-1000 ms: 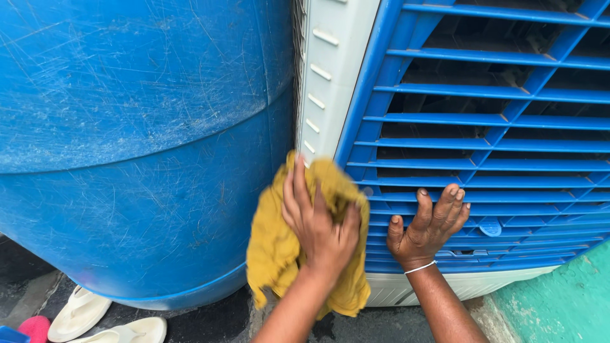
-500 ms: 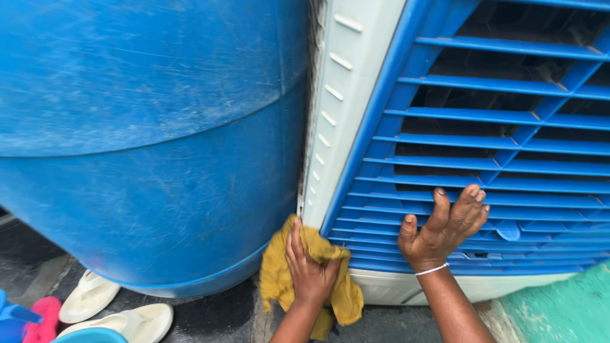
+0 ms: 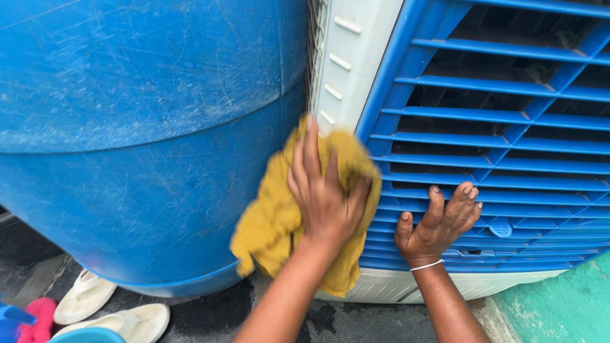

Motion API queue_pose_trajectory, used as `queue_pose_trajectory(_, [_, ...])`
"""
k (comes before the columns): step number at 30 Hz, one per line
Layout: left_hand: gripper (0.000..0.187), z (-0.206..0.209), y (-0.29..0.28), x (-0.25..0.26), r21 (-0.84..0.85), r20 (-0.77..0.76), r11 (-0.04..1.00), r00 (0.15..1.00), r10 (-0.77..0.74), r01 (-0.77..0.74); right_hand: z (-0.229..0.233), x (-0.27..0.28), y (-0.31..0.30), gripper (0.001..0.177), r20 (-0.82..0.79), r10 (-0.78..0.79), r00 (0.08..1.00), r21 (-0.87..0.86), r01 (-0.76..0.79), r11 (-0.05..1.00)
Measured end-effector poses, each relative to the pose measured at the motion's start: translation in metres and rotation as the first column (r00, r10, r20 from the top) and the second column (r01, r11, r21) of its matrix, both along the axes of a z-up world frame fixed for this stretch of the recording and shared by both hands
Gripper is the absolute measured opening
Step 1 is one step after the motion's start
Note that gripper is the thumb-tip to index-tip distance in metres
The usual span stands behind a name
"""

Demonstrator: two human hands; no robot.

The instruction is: The person cleans an air cooler by wiping down the front grille and frame with cloths, rinsing and wringing a cloth in a bucket of water.

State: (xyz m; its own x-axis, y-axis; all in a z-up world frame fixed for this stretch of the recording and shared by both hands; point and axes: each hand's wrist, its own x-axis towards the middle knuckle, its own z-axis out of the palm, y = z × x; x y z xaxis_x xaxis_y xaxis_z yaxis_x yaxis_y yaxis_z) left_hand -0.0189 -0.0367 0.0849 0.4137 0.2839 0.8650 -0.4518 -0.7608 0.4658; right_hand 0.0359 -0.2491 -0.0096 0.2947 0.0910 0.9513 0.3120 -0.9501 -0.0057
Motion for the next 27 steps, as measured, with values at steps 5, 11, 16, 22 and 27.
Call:
queue_pose_trajectory(5, [0.066,0.031,-0.005,0.017,-0.025,0.158,0.998,0.985,0.066,-0.063,0.001,0.001,-0.001,0.059,-0.004,-0.007,1.000,-0.004,0.007,1.000])
queue_pose_trajectory(11, [0.070,-0.074,-0.005,0.001,-0.031,0.206,0.998,0.977,0.053,-0.048,-0.002,-0.001,-0.001,0.060,-0.011,0.013,1.000,0.003,-0.013,1.000])
queue_pose_trajectory(16, [0.075,-0.150,0.007,-0.013,0.014,-0.046,1.000,0.999,0.000,0.001,-0.001,-0.001,0.000,0.058,-0.012,-0.007,1.000,0.000,0.007,1.000])
queue_pose_trajectory(22, [0.057,-0.188,0.031,-0.049,0.100,-0.360,0.990,0.931,-0.054,0.096,0.012,-0.011,0.007,0.059,-0.030,-0.008,1.000,-0.009,0.008,1.000])
queue_pose_trajectory(27, [0.062,-0.147,0.055,-0.084,0.205,-0.752,0.951,0.659,0.002,0.231,0.040,-0.055,0.024,0.058,-0.163,0.084,0.983,0.048,-0.077,0.996])
